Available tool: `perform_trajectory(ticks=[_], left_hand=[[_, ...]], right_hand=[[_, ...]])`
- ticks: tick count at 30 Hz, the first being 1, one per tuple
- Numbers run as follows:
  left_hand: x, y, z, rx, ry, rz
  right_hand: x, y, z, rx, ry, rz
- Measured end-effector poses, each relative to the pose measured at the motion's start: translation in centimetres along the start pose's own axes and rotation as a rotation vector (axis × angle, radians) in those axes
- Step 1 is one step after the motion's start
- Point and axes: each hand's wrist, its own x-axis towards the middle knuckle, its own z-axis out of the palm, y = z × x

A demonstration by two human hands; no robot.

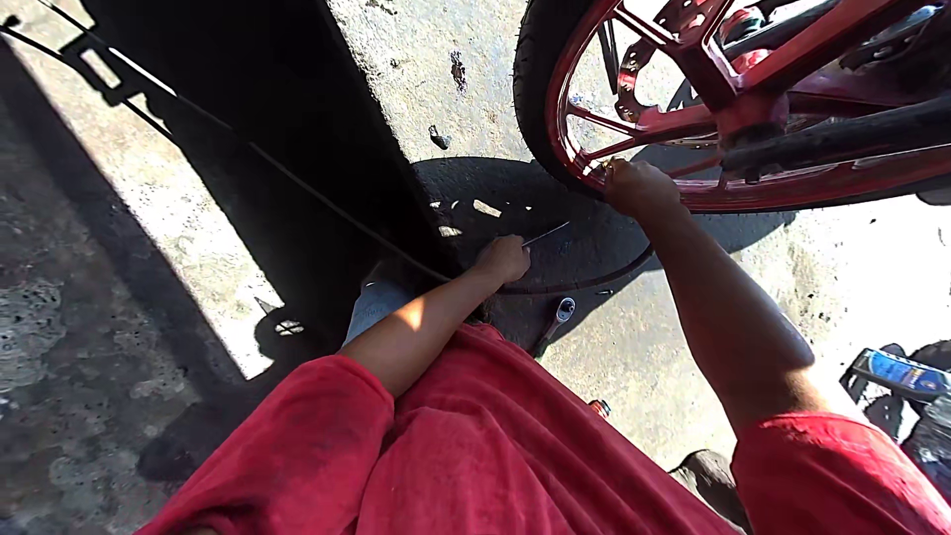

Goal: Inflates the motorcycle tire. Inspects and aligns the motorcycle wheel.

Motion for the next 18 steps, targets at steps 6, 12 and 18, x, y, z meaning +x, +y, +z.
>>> perform_trajectory(ticks=[6, 12, 18], left_hand=[[5.0, 3.9, -10.2, -0.699, 0.783, 0.721], [7.6, 7.6, -13.0, -1.028, 0.684, 0.839], [7.7, 6.8, -12.6, -0.996, 0.626, 0.783]], right_hand=[[-0.4, -0.5, -0.6, -0.018, -0.011, 0.037], [0.7, 1.0, 0.9, 0.186, 0.032, -0.066], [0.2, 0.3, 0.4, 0.078, -0.001, 0.026]])
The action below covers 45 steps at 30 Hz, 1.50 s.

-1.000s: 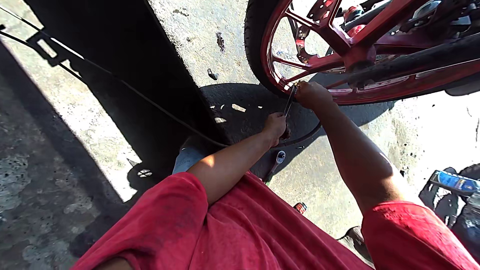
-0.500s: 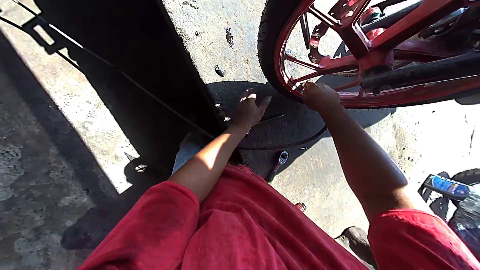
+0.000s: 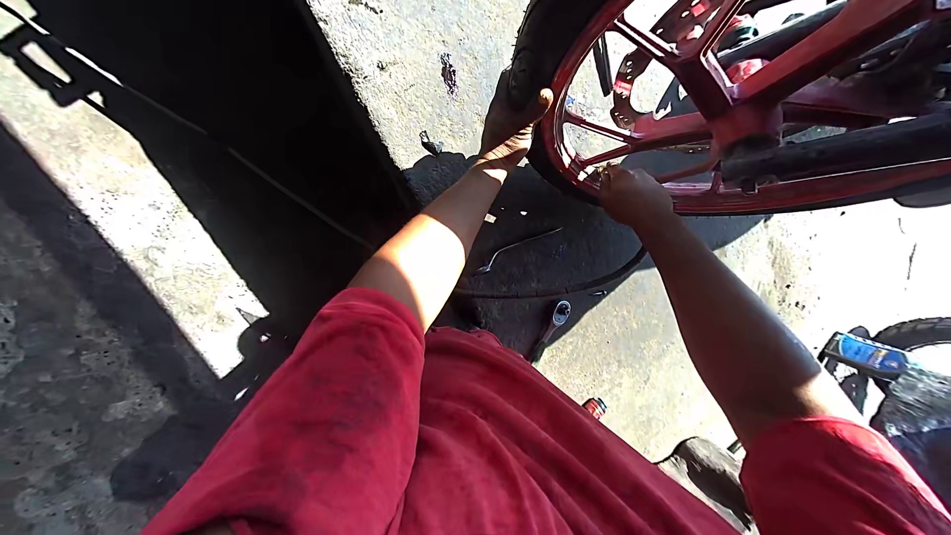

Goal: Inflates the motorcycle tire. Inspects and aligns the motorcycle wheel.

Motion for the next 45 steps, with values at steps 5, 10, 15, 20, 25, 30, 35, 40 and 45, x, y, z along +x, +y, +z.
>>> perform_trajectory(ticks=[5, 10, 15, 20, 25, 30, 35, 40, 45], left_hand=[[-0.1, -0.6, -0.4, 0.064, -0.035, -0.061], [-0.2, -0.7, -0.4, 0.057, -0.048, -0.076], [-0.3, -0.7, -0.4, 0.098, -0.043, -0.086], [-0.3, -1.0, -0.5, 0.136, -0.033, -0.093], [-0.5, -0.7, -0.4, 0.118, -0.043, -0.119], [-0.4, -1.3, -0.7, 0.088, -0.055, -0.098], [-0.8, -1.8, -0.7, 0.161, -0.049, -0.120], [-0.7, -2.3, -1.8, 0.277, -0.090, -0.132], [-1.3, -0.3, -0.5, 0.234, -0.071, -0.149]], right_hand=[[0.1, 0.6, 0.5, 0.019, 0.037, -0.004], [0.0, 0.6, 0.4, 0.024, 0.033, 0.016], [-0.1, 0.4, 0.2, 0.016, 0.030, 0.016], [-0.3, 0.5, -0.1, 0.031, 0.016, 0.020], [-0.2, 0.6, -0.2, 0.040, 0.002, 0.025], [-0.5, 0.4, -0.3, 0.039, 0.005, 0.015], [-1.8, -0.2, -0.9, 0.130, 0.011, 0.066], [-1.7, 0.1, 0.1, 0.274, 0.094, 0.032], [-1.5, -0.3, 1.2, 0.416, 0.165, 0.025]])
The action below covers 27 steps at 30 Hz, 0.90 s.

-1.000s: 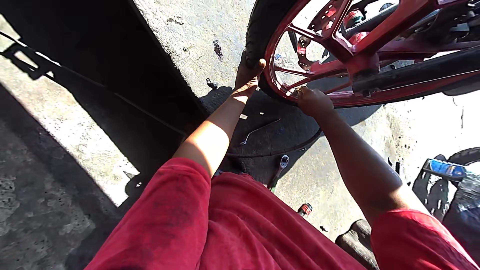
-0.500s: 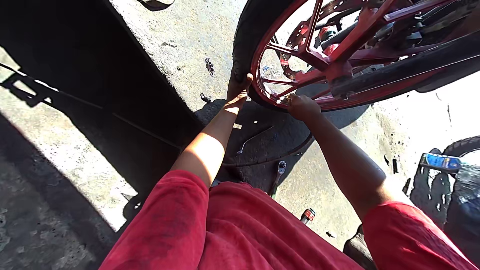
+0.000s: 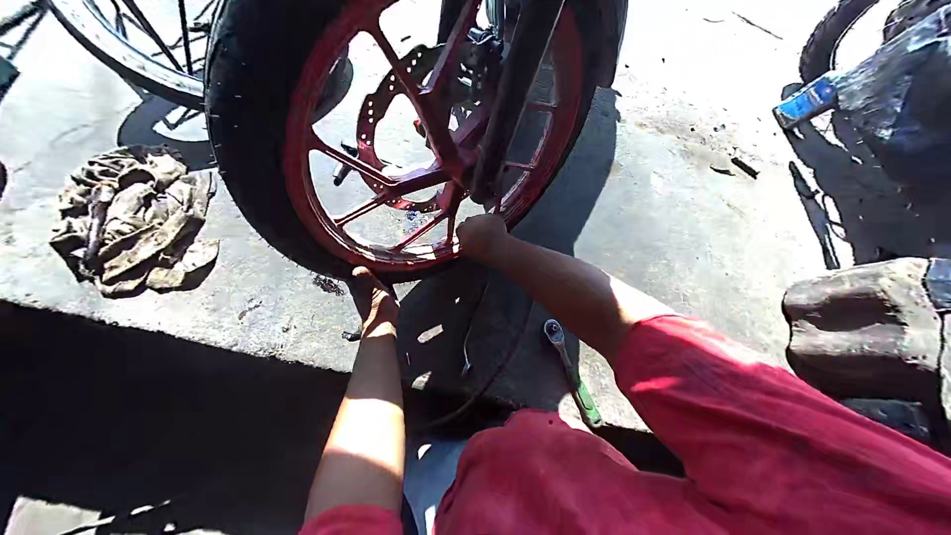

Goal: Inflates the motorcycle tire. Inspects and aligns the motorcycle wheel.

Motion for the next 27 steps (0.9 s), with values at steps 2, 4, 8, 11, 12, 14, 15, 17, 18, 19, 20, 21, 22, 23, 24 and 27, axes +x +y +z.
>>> perform_trajectory(ticks=[2, 4, 8, 11, 12, 14, 15, 17, 18, 19, 20, 21, 22, 23, 24, 27], left_hand=[[-0.5, 0.9, 0.4, 0.023, -0.003, 0.010], [-0.6, 1.3, 0.4, 0.035, -0.030, 0.024], [-0.6, 1.4, 0.3, -0.044, -0.084, 0.060], [-0.6, 1.3, 0.2, -0.069, -0.104, 0.071], [-0.5, 1.2, 0.2, -0.072, -0.100, 0.070], [-0.4, 1.0, 0.0, -0.064, -0.114, 0.065], [-0.4, 0.9, 0.0, -0.066, -0.114, 0.059], [-0.4, 1.1, 0.1, -0.083, -0.122, 0.052], [-0.4, 1.0, 0.1, -0.088, -0.123, 0.048], [-0.3, 1.0, 0.1, -0.089, -0.119, 0.048], [-0.2, 0.9, 0.0, -0.087, -0.113, 0.051], [-0.1, 0.9, 0.0, -0.084, -0.114, 0.058], [-0.1, 0.9, 0.1, -0.085, -0.117, 0.063], [-0.1, 1.0, 0.1, -0.086, -0.121, 0.069], [-0.4, 1.2, 0.3, -0.087, -0.125, 0.071], [-0.6, 1.4, 0.5, -0.103, -0.119, 0.063]], right_hand=[[-0.2, -0.4, -0.4, 0.065, -0.025, 0.022], [-0.3, -0.6, -0.8, 0.162, -0.056, 0.049], [-1.5, -0.8, -2.1, 0.227, -0.089, 0.040], [-1.6, -0.6, -2.1, 0.226, -0.075, 0.018], [-1.6, -0.7, -2.1, 0.218, -0.076, 0.014], [-1.7, -0.7, -2.4, 0.200, -0.095, 0.014], [-1.7, -0.7, -2.6, 0.192, -0.113, 0.018], [-1.7, -0.8, -3.0, 0.169, -0.147, 0.030], [-1.6, -0.9, -3.1, 0.161, -0.156, 0.032], [-1.6, -0.9, -3.1, 0.155, -0.159, 0.029], [-1.6, -0.9, -3.2, 0.158, -0.162, 0.029], [-1.6, -0.9, -3.2, 0.164, -0.162, 0.032], [-1.6, -0.8, -3.3, 0.168, -0.164, 0.037], [-1.6, -0.8, -3.3, 0.171, -0.165, 0.037], [-1.6, -0.7, -3.3, 0.167, -0.162, 0.032], [-1.3, -0.7, -3.1, 0.164, -0.160, 0.035]])
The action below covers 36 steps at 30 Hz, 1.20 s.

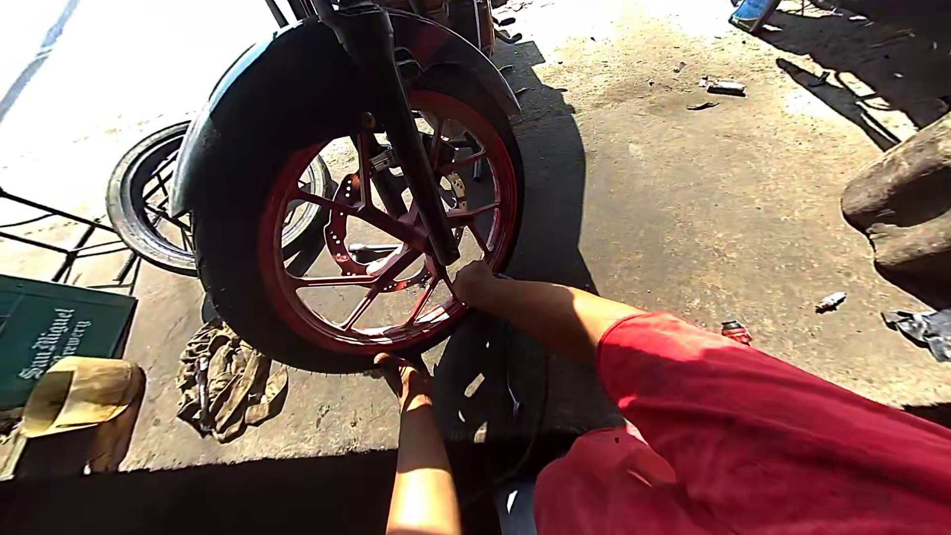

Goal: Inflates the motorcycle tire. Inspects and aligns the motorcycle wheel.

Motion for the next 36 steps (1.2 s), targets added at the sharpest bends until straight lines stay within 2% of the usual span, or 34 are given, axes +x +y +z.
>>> perform_trajectory(ticks=[18, 31, 36], left_hand=[[0.0, -0.2, -0.2, 0.027, 0.020, 0.000], [-0.6, 0.4, -0.3, 0.111, 0.104, -0.039], [-0.9, 2.2, -1.4, 0.147, 0.031, -0.140]], right_hand=[[-0.9, 0.0, -0.2, -0.023, 0.008, 0.018], [-1.5, -1.0, 0.0, -0.110, 0.013, 0.035], [-1.8, 2.7, 0.6, 0.145, 0.147, 0.008]])
